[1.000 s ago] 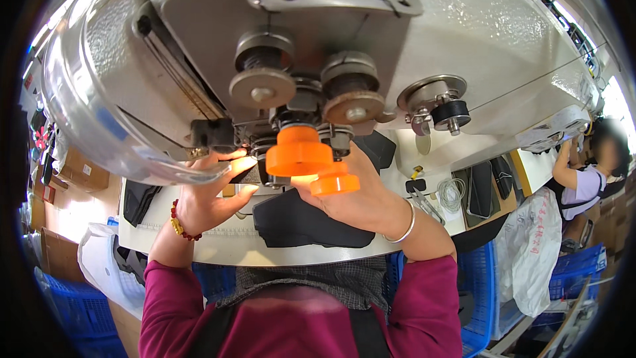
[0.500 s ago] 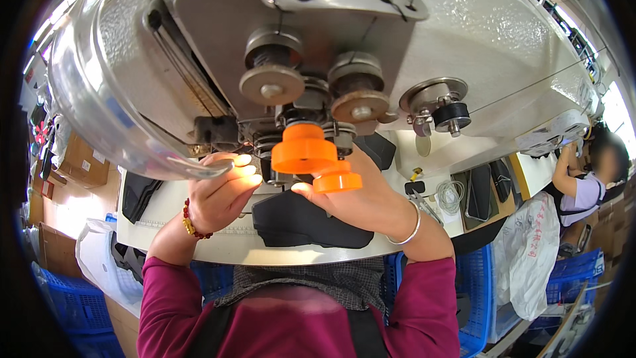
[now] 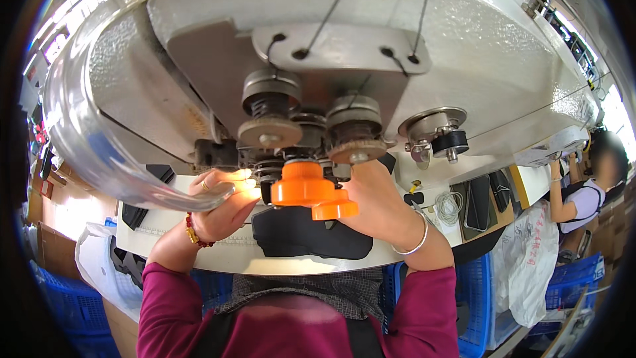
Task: Stitching together black synthetic material components to form shoe uppers using an industrial sewing machine.
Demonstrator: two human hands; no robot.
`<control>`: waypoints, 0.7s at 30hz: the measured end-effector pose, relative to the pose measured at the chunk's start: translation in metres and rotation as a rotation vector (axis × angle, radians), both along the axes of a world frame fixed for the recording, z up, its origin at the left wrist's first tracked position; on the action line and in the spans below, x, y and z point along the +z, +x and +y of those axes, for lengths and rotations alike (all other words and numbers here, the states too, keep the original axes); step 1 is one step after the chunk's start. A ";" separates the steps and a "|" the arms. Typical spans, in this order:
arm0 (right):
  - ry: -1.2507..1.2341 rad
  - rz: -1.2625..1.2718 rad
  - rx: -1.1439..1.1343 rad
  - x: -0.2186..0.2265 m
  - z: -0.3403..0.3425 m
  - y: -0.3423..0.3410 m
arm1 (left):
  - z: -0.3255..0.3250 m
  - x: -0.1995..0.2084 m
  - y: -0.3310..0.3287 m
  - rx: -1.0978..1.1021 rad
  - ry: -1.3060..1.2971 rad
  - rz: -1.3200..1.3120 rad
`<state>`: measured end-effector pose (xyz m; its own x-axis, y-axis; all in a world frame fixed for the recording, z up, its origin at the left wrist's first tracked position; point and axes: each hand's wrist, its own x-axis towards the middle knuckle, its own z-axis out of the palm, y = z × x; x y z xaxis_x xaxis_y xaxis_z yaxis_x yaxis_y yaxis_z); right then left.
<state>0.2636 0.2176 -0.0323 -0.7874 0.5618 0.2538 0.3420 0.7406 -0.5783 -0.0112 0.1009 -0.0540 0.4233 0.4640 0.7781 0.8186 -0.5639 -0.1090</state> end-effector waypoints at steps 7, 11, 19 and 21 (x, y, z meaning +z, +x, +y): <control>0.251 0.150 0.029 -0.001 0.017 -0.008 | 0.002 -0.012 -0.008 0.124 -0.110 -0.048; 0.227 0.130 0.029 -0.007 0.026 -0.008 | 0.006 0.007 0.002 0.165 0.077 0.225; 0.058 0.057 -0.016 -0.003 0.032 -0.013 | 0.015 -0.009 -0.003 0.083 0.004 -0.168; -0.012 -0.267 -0.069 0.002 0.035 -0.017 | 0.014 -0.007 -0.007 0.085 0.007 -0.137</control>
<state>0.2468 0.2523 -0.0305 -0.7854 0.6180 0.0358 0.5327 0.7041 -0.4696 -0.0183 0.1146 -0.0605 0.2724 0.4880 0.8292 0.8709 -0.4915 0.0032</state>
